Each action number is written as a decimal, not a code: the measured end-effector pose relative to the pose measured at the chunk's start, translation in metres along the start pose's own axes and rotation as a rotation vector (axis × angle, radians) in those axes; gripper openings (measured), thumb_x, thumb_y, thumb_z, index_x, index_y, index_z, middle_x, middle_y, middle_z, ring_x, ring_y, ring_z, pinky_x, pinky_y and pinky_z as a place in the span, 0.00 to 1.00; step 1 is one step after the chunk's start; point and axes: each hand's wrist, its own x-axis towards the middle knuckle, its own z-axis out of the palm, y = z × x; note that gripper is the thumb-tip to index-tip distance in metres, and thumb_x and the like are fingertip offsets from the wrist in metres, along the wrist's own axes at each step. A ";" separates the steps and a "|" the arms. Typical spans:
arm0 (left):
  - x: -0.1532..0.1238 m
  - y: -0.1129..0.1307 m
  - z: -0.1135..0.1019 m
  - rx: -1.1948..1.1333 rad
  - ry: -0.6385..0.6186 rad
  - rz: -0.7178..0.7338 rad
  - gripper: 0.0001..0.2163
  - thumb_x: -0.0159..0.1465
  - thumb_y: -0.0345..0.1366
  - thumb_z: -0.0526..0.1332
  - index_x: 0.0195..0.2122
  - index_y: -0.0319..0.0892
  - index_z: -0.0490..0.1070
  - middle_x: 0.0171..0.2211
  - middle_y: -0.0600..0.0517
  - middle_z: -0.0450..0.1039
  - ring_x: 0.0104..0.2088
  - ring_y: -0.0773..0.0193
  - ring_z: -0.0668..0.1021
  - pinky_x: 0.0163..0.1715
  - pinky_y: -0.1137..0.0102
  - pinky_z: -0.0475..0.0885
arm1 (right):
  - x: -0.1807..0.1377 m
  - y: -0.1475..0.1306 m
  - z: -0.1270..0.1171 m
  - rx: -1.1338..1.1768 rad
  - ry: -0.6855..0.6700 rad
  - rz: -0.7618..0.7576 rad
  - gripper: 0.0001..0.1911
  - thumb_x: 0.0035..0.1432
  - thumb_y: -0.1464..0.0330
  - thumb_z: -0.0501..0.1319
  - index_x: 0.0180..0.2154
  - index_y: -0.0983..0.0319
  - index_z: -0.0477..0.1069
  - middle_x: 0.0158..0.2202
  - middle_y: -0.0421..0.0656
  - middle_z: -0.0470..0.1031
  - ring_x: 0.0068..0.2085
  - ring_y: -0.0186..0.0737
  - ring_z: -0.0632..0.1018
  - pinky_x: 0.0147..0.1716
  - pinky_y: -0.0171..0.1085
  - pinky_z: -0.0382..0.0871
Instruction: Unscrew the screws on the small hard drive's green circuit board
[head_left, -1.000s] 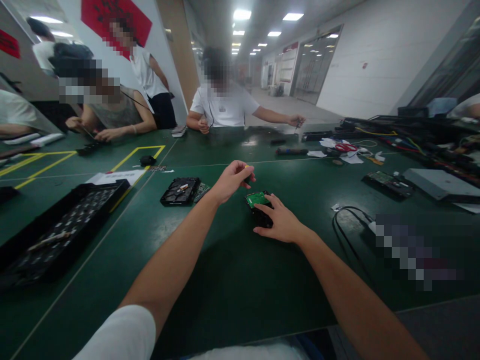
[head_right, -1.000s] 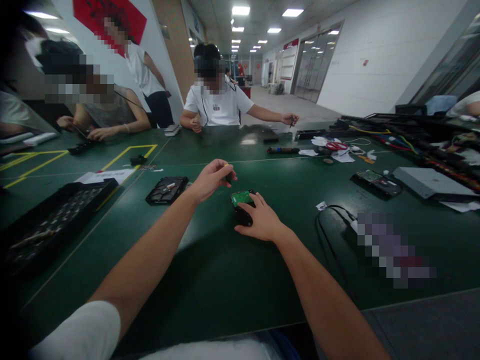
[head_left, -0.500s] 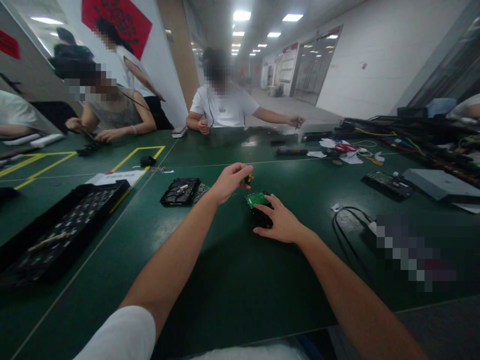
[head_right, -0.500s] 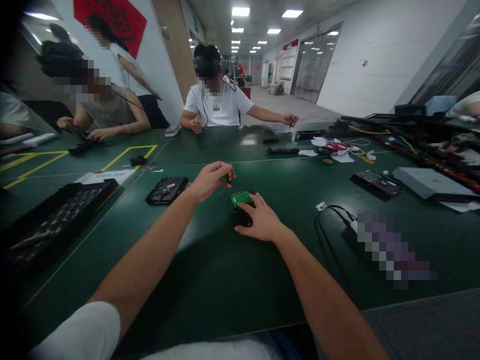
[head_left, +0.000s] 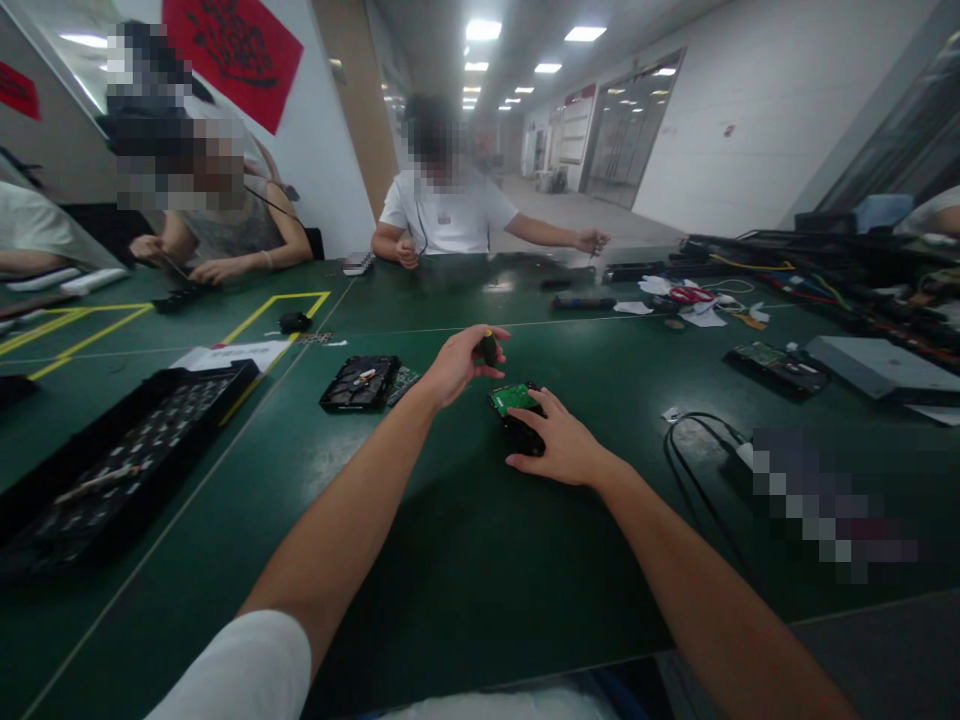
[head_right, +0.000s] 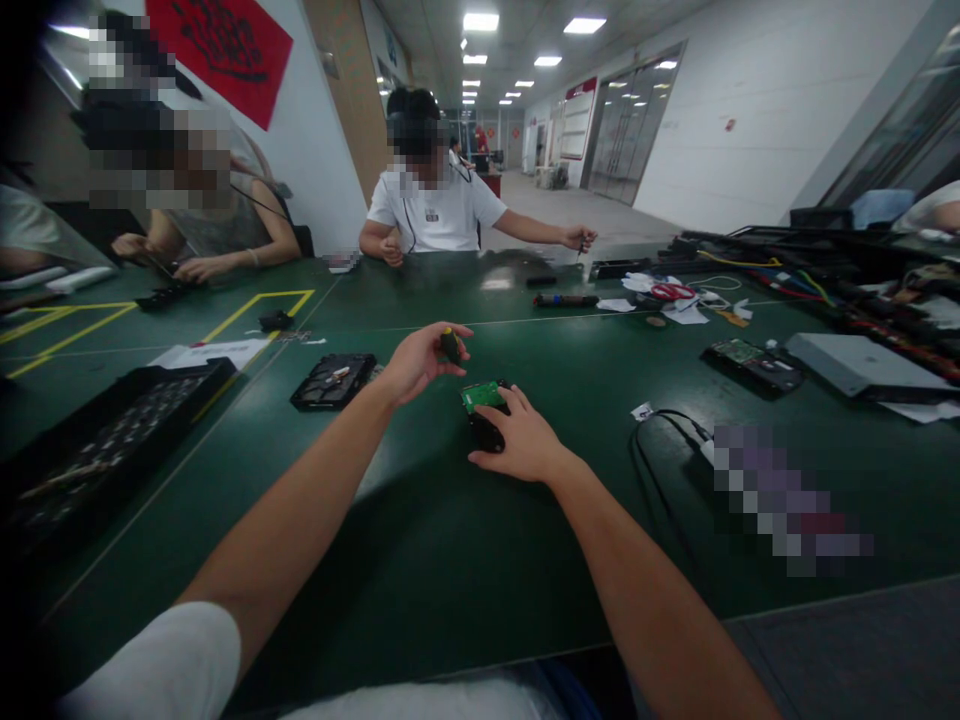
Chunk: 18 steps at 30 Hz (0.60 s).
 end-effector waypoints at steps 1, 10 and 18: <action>0.000 0.000 -0.001 0.012 -0.002 0.003 0.18 0.68 0.50 0.59 0.43 0.39 0.77 0.35 0.47 0.74 0.39 0.59 0.78 0.32 0.67 0.80 | 0.000 0.000 0.000 0.002 -0.002 -0.002 0.47 0.55 0.39 0.65 0.68 0.55 0.64 0.74 0.52 0.51 0.74 0.67 0.50 0.70 0.63 0.50; -0.002 0.002 0.005 0.113 0.051 0.037 0.19 0.60 0.49 0.71 0.35 0.39 0.69 0.36 0.44 0.78 0.37 0.61 0.80 0.28 0.71 0.76 | 0.000 -0.001 -0.001 0.000 -0.020 0.010 0.47 0.56 0.38 0.64 0.69 0.54 0.63 0.75 0.51 0.49 0.74 0.68 0.49 0.70 0.64 0.49; -0.002 0.006 0.002 0.140 0.004 0.106 0.15 0.64 0.48 0.67 0.43 0.42 0.72 0.35 0.49 0.76 0.36 0.63 0.79 0.26 0.74 0.75 | 0.000 0.000 0.001 -0.004 0.002 0.000 0.47 0.55 0.38 0.65 0.68 0.55 0.64 0.74 0.52 0.52 0.74 0.68 0.51 0.70 0.63 0.50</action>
